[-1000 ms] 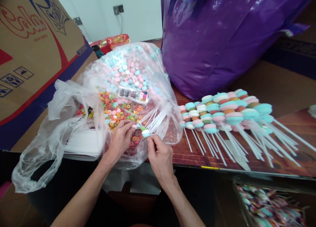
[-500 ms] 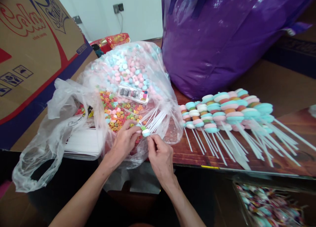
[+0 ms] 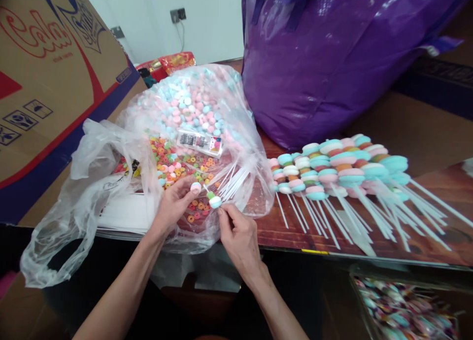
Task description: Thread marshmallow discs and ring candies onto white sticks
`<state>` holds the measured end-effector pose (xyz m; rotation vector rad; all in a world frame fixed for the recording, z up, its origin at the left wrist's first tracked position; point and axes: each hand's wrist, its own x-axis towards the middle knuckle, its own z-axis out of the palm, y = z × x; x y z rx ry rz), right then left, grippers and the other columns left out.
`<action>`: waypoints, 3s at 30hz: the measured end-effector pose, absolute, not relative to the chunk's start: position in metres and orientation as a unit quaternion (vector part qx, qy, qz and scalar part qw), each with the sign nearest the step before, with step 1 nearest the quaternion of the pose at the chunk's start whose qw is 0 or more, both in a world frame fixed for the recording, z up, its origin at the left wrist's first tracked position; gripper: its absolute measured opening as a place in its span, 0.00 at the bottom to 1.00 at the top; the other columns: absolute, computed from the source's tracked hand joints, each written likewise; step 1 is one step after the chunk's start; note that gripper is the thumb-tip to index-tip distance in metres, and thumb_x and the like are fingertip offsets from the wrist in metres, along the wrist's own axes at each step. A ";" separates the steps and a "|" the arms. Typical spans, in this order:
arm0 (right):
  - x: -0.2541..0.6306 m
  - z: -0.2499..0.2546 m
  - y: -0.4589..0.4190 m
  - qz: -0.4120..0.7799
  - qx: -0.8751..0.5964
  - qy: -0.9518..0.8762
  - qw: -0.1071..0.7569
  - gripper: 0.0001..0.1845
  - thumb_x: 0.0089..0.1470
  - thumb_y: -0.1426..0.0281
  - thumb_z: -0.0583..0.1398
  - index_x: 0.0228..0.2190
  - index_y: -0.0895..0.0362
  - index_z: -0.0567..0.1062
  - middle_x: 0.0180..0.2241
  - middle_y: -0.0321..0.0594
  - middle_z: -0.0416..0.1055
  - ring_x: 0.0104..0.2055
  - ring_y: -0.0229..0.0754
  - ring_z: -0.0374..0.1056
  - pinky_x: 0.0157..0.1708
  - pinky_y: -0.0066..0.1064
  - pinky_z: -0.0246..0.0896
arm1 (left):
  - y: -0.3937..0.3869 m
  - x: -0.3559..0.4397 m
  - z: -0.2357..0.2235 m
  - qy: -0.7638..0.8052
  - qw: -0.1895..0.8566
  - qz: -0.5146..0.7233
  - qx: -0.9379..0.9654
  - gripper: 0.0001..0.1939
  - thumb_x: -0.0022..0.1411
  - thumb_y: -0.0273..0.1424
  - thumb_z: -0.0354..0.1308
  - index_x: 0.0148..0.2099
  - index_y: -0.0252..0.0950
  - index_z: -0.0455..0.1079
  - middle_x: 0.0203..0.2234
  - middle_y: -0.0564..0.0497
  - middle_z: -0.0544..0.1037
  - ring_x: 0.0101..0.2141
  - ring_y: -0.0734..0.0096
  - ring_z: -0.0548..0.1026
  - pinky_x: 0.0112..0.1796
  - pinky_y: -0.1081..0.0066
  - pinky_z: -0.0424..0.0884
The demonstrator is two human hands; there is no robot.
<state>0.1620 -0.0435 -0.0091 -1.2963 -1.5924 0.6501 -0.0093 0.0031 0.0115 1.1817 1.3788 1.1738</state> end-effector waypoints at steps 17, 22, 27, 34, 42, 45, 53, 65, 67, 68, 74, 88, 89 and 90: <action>0.157 -0.006 -0.048 0.284 -0.476 -0.691 0.464 0.10 0.63 0.70 0.56 0.31 0.58 0.76 0.22 0.33 0.69 0.22 0.34 0.65 0.26 0.24 0.58 | 0.000 -0.012 0.012 0.495 0.546 0.585 0.338 0.18 0.43 0.36 0.75 0.36 0.34 0.78 0.28 0.52 0.81 0.28 0.76 0.76 0.33 0.74 0.73; 0.158 -0.005 -0.048 0.312 -0.484 -0.694 0.432 0.12 0.63 0.70 0.56 0.29 0.57 0.75 0.20 0.30 0.64 0.21 0.33 0.61 0.25 0.24 0.55 | -0.001 -0.014 0.013 0.501 0.527 0.574 0.376 0.16 0.42 0.32 0.75 0.34 0.34 0.77 0.28 0.52 0.81 0.29 0.74 0.76 0.35 0.73 0.73; 0.152 0.000 -0.049 0.353 -0.513 -0.669 0.407 0.16 0.63 0.66 0.55 0.24 0.56 0.69 0.17 0.29 0.58 0.20 0.32 0.56 0.22 0.25 0.49 | -0.004 -0.010 0.005 0.512 0.463 0.570 0.447 0.08 0.50 0.30 0.70 0.34 0.34 0.76 0.30 0.52 0.81 0.32 0.72 0.77 0.37 0.72 0.73; 0.141 -0.003 -0.048 0.361 -0.539 -0.642 0.409 0.17 0.62 0.66 0.54 0.22 0.55 0.65 0.17 0.29 0.58 0.20 0.33 0.55 0.23 0.26 0.48 | -0.010 -0.007 -0.006 0.524 0.444 0.549 0.477 0.06 0.56 0.31 0.65 0.37 0.36 0.77 0.33 0.51 0.80 0.34 0.71 0.76 0.38 0.72 0.72; 0.140 -0.002 -0.036 0.340 -0.567 -0.635 0.400 0.17 0.61 0.64 0.53 0.21 0.55 0.65 0.18 0.31 0.60 0.21 0.35 0.56 0.25 0.28 0.49 | -0.019 -0.001 0.003 0.531 0.450 0.508 0.507 0.10 0.61 0.34 0.61 0.41 0.35 0.78 0.34 0.48 0.82 0.36 0.68 0.77 0.41 0.70 0.72; 0.144 0.003 -0.031 0.334 -0.574 -0.644 0.381 0.17 0.60 0.64 0.54 0.20 0.55 0.65 0.18 0.31 0.61 0.21 0.36 0.57 0.25 0.28 0.50 | -0.016 0.000 0.005 0.523 0.460 0.491 0.523 0.12 0.63 0.36 0.59 0.43 0.34 0.78 0.36 0.48 0.82 0.37 0.67 0.77 0.41 0.70 0.73; 0.165 -0.002 -0.036 0.264 -0.611 -0.624 0.409 0.15 0.60 0.65 0.53 0.23 0.54 0.68 0.18 0.32 0.64 0.19 0.36 0.59 0.24 0.28 0.52 | 0.031 0.002 0.017 0.615 0.195 0.378 0.664 0.14 0.62 0.24 0.54 0.45 0.38 0.78 0.39 0.45 0.77 0.42 0.61 0.74 0.47 0.64 0.68; 0.167 -0.010 -0.041 0.287 -0.590 -0.621 0.428 0.14 0.63 0.65 0.54 0.28 0.56 0.74 0.21 0.33 0.67 0.22 0.36 0.62 0.24 0.26 0.56 | 0.050 -0.012 0.008 0.607 0.279 0.365 0.649 0.07 0.56 0.24 0.57 0.34 0.35 0.76 0.29 0.48 0.78 0.34 0.64 0.74 0.40 0.66 0.68; 0.166 -0.010 -0.041 0.300 -0.581 -0.621 0.433 0.13 0.62 0.65 0.55 0.31 0.57 0.76 0.21 0.34 0.68 0.22 0.37 0.63 0.25 0.26 0.58 | 0.047 -0.016 0.007 0.579 0.382 0.442 0.569 0.06 0.56 0.27 0.59 0.35 0.34 0.77 0.29 0.50 0.79 0.31 0.68 0.74 0.37 0.68 0.69; 0.165 -0.009 -0.041 0.308 -0.574 -0.619 0.438 0.13 0.62 0.65 0.55 0.32 0.57 0.77 0.22 0.34 0.70 0.23 0.37 0.65 0.26 0.26 0.59 | 0.045 -0.017 0.007 0.560 0.436 0.473 0.523 0.06 0.56 0.30 0.61 0.36 0.34 0.78 0.29 0.51 0.79 0.30 0.71 0.73 0.36 0.70 0.69; 0.161 -0.006 -0.039 0.323 -0.549 -0.619 0.461 0.14 0.60 0.65 0.57 0.37 0.57 0.82 0.22 0.36 0.74 0.25 0.41 0.71 0.29 0.29 0.67 | 0.029 -0.019 0.011 0.491 0.600 0.525 0.352 0.17 0.44 0.36 0.74 0.37 0.34 0.79 0.27 0.54 0.78 0.27 0.78 0.72 0.33 0.75 0.70; 0.161 -0.007 -0.042 0.253 -0.529 -0.665 0.463 0.12 0.62 0.69 0.56 0.37 0.57 0.81 0.35 0.42 0.82 0.33 0.43 0.76 0.38 0.31 0.70 | 0.020 -0.017 0.004 0.493 0.582 0.522 0.381 0.16 0.48 0.37 0.72 0.39 0.34 0.79 0.28 0.53 0.80 0.29 0.75 0.74 0.35 0.72 0.72; 0.162 -0.007 -0.042 0.249 -0.530 -0.667 0.460 0.12 0.62 0.69 0.56 0.37 0.57 0.80 0.34 0.41 0.81 0.32 0.42 0.76 0.37 0.30 0.69 | 0.019 -0.016 0.005 0.494 0.574 0.518 0.397 0.15 0.49 0.36 0.71 0.39 0.34 0.79 0.29 0.52 0.80 0.29 0.74 0.74 0.36 0.72 0.72; 0.162 -0.006 -0.042 0.244 -0.532 -0.670 0.457 0.12 0.62 0.69 0.56 0.36 0.57 0.80 0.32 0.41 0.81 0.31 0.42 0.75 0.36 0.30 0.68 | 0.018 -0.015 0.006 0.499 0.559 0.515 0.417 0.14 0.51 0.35 0.70 0.39 0.35 0.79 0.30 0.51 0.80 0.30 0.72 0.75 0.37 0.71 0.72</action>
